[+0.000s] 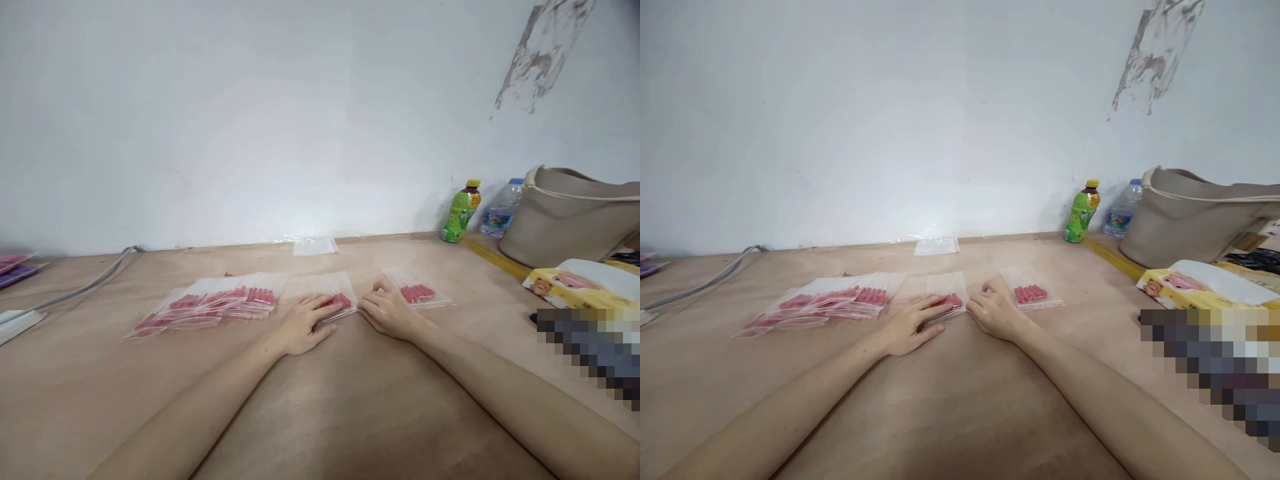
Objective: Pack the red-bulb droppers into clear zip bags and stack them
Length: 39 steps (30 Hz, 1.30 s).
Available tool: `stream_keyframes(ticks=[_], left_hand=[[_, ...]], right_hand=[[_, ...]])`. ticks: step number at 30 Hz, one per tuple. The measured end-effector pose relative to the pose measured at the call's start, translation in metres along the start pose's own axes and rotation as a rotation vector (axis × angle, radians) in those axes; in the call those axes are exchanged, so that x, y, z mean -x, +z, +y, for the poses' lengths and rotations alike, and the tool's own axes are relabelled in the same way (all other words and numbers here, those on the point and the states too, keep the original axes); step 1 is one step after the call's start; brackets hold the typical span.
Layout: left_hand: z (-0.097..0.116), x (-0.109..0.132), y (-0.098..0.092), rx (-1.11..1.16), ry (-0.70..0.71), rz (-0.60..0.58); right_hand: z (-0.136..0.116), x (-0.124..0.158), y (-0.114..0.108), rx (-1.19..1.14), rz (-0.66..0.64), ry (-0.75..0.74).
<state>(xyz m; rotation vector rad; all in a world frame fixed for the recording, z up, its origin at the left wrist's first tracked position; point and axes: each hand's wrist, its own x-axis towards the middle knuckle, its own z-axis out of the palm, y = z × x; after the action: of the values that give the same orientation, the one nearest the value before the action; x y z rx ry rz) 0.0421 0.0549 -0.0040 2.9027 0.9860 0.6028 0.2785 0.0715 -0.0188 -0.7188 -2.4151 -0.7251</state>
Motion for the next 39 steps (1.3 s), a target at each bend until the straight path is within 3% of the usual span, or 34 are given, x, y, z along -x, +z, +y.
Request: stream_keyframes(ticks=[6, 12, 27, 32, 39], left_hand=[[0.004, -0.019, 0.016, -0.109, 0.132, 0.237], [0.01, -0.04, 0.028, -0.204, 0.215, 0.223], [0.003, -0.043, 0.031, -0.347, 0.28, 0.197], [-0.003, -0.035, 0.026, -0.361, 0.295, 0.193], [-0.015, -0.003, 0.003, -0.43, 0.318, 0.166]], right_hand=[[-0.003, -0.001, 0.001, -0.019, 0.049, -0.003], [-0.007, -0.006, 0.0, -0.005, 0.076, 0.005], [-0.006, -0.007, -0.001, -0.022, 0.052, 0.002], [-0.004, -0.003, -0.002, -0.042, 0.036, 0.012], [-0.003, -0.002, -0.003, -0.047, 0.034, 0.04]])
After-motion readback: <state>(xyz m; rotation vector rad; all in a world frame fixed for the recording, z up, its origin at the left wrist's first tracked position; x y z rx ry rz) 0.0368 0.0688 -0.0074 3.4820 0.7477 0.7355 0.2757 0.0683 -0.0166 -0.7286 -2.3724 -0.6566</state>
